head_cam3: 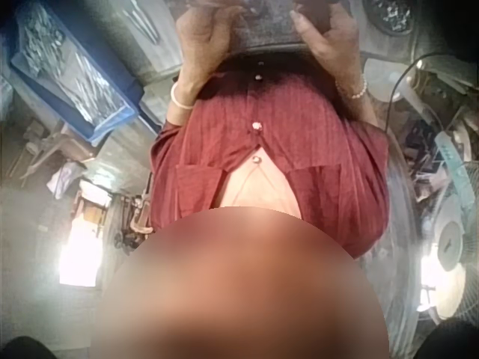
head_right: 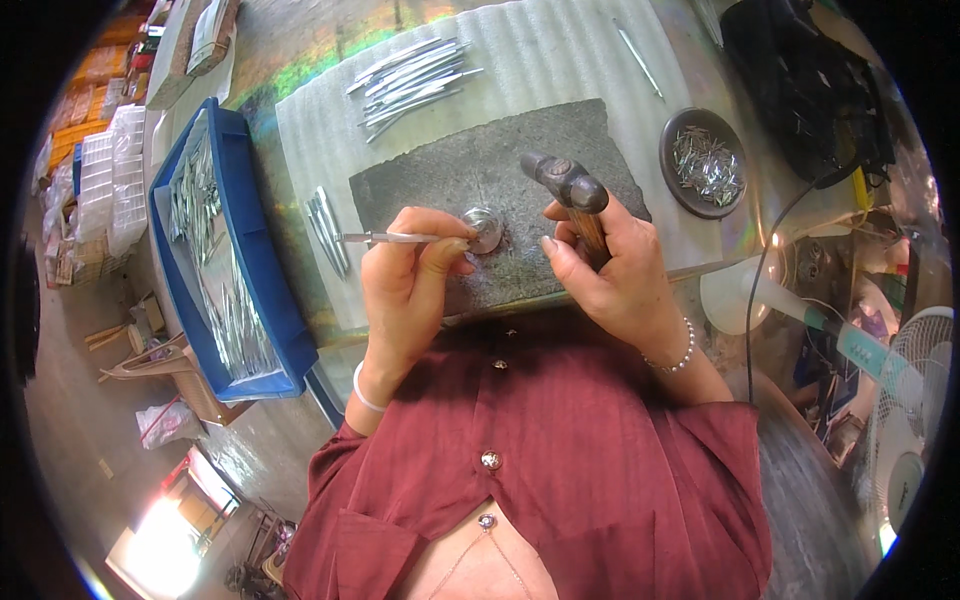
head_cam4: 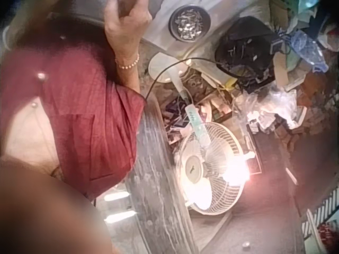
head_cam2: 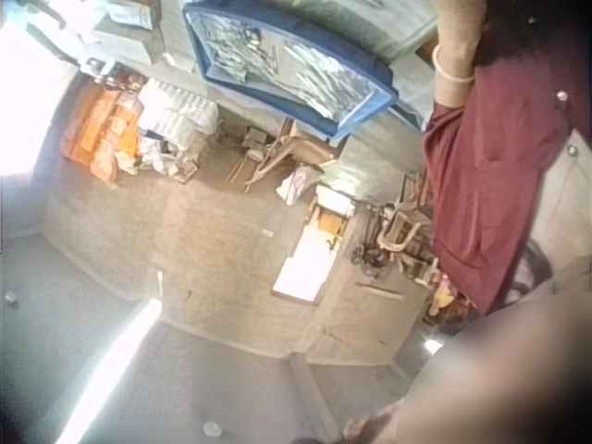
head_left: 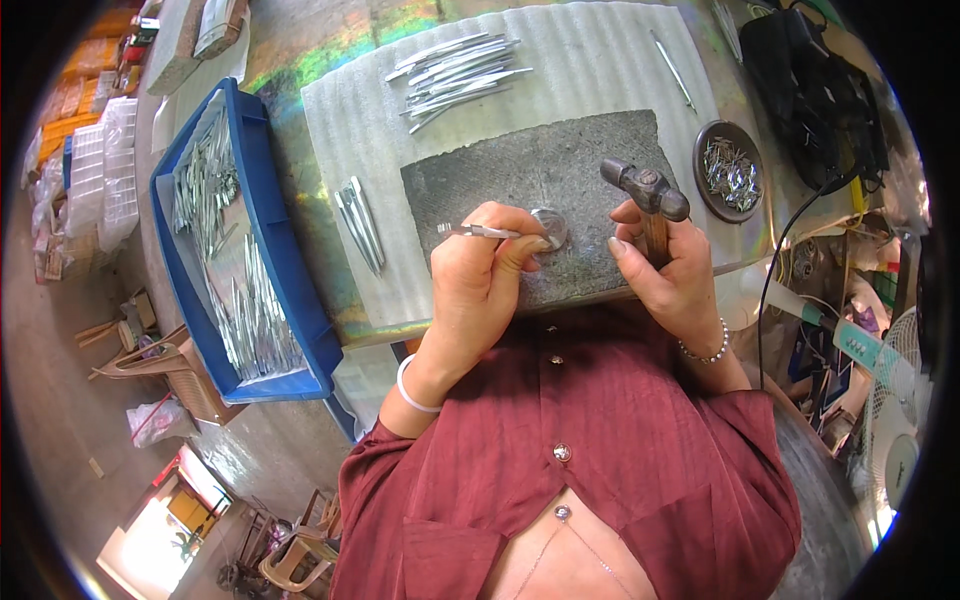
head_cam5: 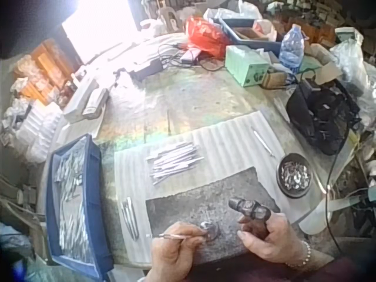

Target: Manufacturing metal hardware components by hammering attachments onto metal rods at a workbench.

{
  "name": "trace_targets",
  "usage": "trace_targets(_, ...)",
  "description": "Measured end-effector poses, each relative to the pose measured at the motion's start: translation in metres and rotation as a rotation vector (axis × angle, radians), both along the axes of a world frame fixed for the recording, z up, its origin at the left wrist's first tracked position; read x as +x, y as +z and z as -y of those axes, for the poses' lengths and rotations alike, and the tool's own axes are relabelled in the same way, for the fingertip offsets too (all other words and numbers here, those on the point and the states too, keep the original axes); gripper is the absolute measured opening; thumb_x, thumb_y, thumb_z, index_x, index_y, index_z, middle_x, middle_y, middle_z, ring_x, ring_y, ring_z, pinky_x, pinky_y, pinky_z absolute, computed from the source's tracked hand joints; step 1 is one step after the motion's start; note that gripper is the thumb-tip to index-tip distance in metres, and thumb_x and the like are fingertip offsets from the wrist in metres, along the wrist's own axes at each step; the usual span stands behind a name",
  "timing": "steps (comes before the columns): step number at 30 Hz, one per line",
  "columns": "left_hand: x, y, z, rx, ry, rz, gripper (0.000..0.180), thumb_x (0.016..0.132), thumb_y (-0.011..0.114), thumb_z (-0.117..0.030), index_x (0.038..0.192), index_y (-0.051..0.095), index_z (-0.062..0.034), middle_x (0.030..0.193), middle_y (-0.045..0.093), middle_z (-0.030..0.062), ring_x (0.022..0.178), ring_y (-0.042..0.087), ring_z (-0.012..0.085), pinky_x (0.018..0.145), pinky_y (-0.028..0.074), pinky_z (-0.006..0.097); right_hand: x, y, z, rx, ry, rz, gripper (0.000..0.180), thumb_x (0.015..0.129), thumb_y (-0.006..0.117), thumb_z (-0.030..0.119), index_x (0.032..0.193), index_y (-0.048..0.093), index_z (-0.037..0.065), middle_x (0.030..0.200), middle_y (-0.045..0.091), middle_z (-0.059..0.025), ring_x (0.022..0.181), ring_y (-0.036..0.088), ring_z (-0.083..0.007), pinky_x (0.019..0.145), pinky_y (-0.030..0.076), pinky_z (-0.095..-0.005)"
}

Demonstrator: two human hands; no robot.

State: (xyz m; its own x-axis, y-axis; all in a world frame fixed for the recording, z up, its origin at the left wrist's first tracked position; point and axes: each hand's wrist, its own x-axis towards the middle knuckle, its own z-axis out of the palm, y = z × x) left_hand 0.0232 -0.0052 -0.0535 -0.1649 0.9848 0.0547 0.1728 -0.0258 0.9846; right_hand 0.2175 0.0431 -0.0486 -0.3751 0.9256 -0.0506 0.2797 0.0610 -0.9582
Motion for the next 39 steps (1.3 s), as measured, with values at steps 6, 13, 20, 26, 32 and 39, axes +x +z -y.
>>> trace_targets(6, 0.0007, -0.0001, 0.0001, -0.061, 0.021, 0.125, 0.003, 0.084, 0.059, 0.005, 0.083, 0.058, 0.0016, 0.076, 0.060, 0.0060, 0.060, 0.056, 0.0102, 0.055, 0.045, 0.023, 0.0015, -0.0031, 0.0001, 0.008, 0.006, -0.017, 0.027, 0.078, 0.064, 0.001, 0.104, 0.056, -0.001, 0.070, 0.059, -0.0032, 0.060, 0.052, -0.0063, 0.055, 0.043, -0.0224)
trace_targets(13, 0.0019, -0.0017, 0.0018, -0.021, 0.024, 0.076, 0.004, 0.082, 0.060, 0.005, 0.083, 0.059, 0.0007, 0.074, 0.059, 0.0064, 0.060, 0.056, 0.0120, 0.055, 0.044, 0.024, 0.0012, -0.0033, 0.0019, 0.016, -0.002, 0.005, 0.027, 0.078, 0.065, 0.001, 0.104, 0.056, 0.000, 0.071, 0.060, -0.0044, 0.061, 0.054, -0.0076, 0.057, 0.045, -0.0229)
trace_targets(20, 0.0002, -0.0013, 0.0005, 0.025, 0.001, -0.055, 0.004, 0.081, 0.061, 0.003, 0.081, 0.059, -0.0004, 0.072, 0.058, 0.0081, 0.059, 0.057, 0.0160, 0.055, 0.045, 0.027, 0.0006, -0.0006, 0.0010, 0.007, 0.000, 0.030, 0.027, 0.078, 0.065, 0.002, 0.104, 0.057, 0.000, 0.072, 0.060, -0.0048, 0.062, 0.056, -0.0079, 0.058, 0.045, -0.0231)
trace_targets(26, -0.0007, -0.0004, -0.0011, 0.027, -0.006, -0.067, 0.004, 0.082, 0.061, 0.003, 0.081, 0.058, 0.0003, 0.072, 0.059, 0.0079, 0.059, 0.057, 0.0152, 0.054, 0.045, 0.026, 0.0010, -0.0001, 0.0007, -0.003, 0.004, 0.027, 0.027, 0.078, 0.065, 0.002, 0.104, 0.057, 0.000, 0.072, 0.060, -0.0043, 0.063, 0.055, -0.0075, 0.058, 0.045, -0.0230)
trace_targets(32, -0.0034, -0.0006, 0.0036, -0.017, -0.060, -0.071, 0.005, 0.087, 0.055, 0.004, 0.091, 0.057, 0.0033, 0.085, 0.060, 0.0075, 0.069, 0.060, 0.0121, 0.062, 0.048, 0.022, 0.0003, -0.0002, 0.0020, -0.007, -0.004, 0.016, 0.026, 0.078, 0.064, 0.002, 0.103, 0.057, 0.000, 0.072, 0.060, -0.0043, 0.063, 0.055, -0.0076, 0.058, 0.045, -0.0231)
trace_targets(39, -0.0004, -0.0014, 0.0028, 0.008, -0.047, -0.101, 0.005, 0.087, 0.055, 0.003, 0.091, 0.058, 0.0035, 0.084, 0.060, 0.0070, 0.070, 0.060, 0.0119, 0.060, 0.049, 0.024, 0.0009, -0.0035, 0.0022, 0.044, -0.012, 0.042, 0.027, 0.078, 0.065, 0.003, 0.104, 0.057, 0.001, 0.071, 0.060, -0.0046, 0.062, 0.055, -0.0081, 0.058, 0.045, -0.0234)
